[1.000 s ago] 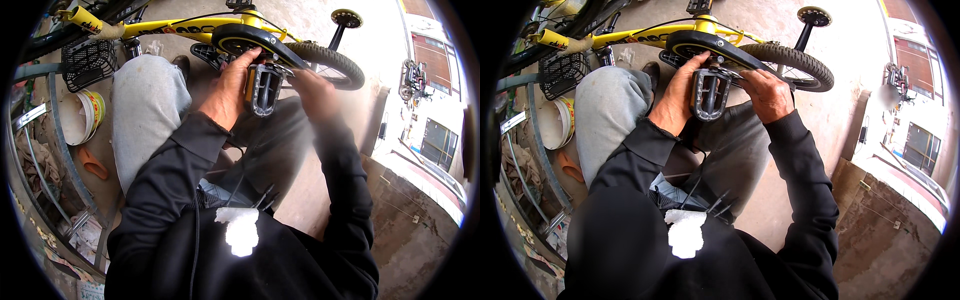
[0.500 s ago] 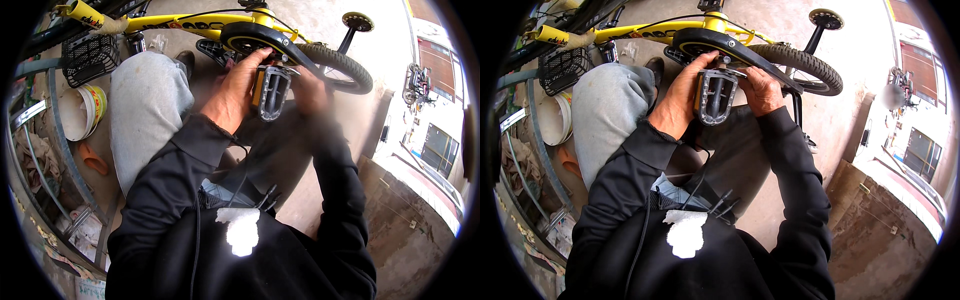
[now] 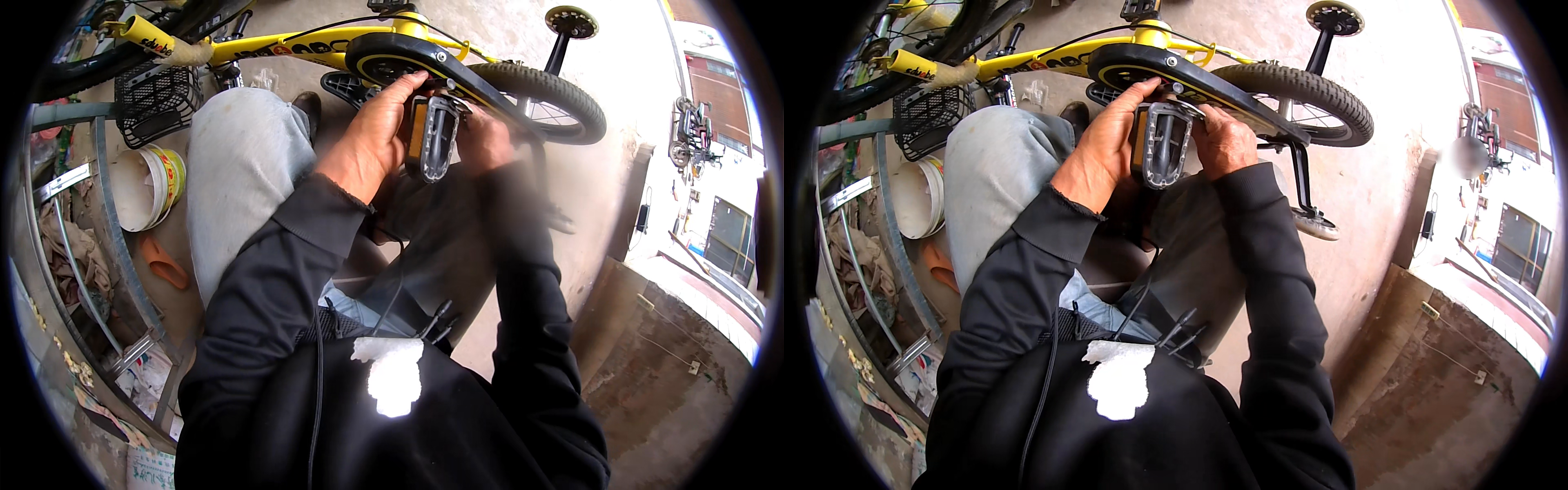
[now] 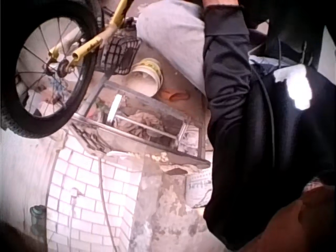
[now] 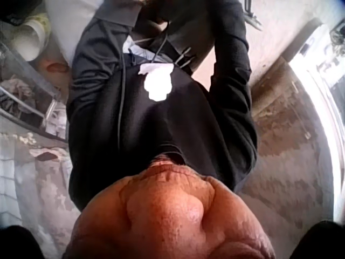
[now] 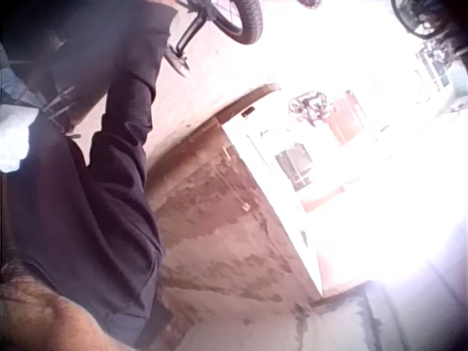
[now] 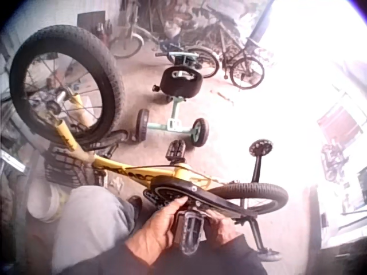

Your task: The person is repairing a yellow bicycle by removing a pedal from the crank arm using a wrench. They loosen the bolt, remove the pedal, and then reattach it, tightening the bolt to secure it in place.

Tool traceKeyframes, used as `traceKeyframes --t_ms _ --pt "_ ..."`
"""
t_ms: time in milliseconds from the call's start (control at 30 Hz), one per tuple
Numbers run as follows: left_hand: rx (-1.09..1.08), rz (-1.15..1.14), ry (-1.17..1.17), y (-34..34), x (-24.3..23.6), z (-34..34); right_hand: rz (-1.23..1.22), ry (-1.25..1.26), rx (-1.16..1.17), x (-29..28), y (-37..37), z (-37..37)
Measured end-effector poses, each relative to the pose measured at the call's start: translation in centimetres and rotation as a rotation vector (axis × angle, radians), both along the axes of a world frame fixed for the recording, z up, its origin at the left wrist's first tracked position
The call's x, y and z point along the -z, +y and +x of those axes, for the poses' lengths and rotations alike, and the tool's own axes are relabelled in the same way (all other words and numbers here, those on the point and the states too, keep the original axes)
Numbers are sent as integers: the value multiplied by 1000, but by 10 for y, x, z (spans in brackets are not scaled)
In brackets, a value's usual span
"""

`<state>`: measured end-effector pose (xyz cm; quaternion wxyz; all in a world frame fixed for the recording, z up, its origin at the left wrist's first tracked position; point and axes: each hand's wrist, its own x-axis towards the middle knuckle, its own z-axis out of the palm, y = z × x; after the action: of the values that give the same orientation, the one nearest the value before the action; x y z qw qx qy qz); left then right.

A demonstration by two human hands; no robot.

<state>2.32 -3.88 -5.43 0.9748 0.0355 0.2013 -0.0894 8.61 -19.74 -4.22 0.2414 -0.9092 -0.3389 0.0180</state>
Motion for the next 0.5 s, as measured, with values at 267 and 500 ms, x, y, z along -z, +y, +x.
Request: traceKeyframes --t_ms 267,500 --pt "23 159 46 2 -1 3 -117 275 29 -2 3 -6" --pt "8 306 -6 -2 -8 -9 -53 222 148 -7 9 -15"
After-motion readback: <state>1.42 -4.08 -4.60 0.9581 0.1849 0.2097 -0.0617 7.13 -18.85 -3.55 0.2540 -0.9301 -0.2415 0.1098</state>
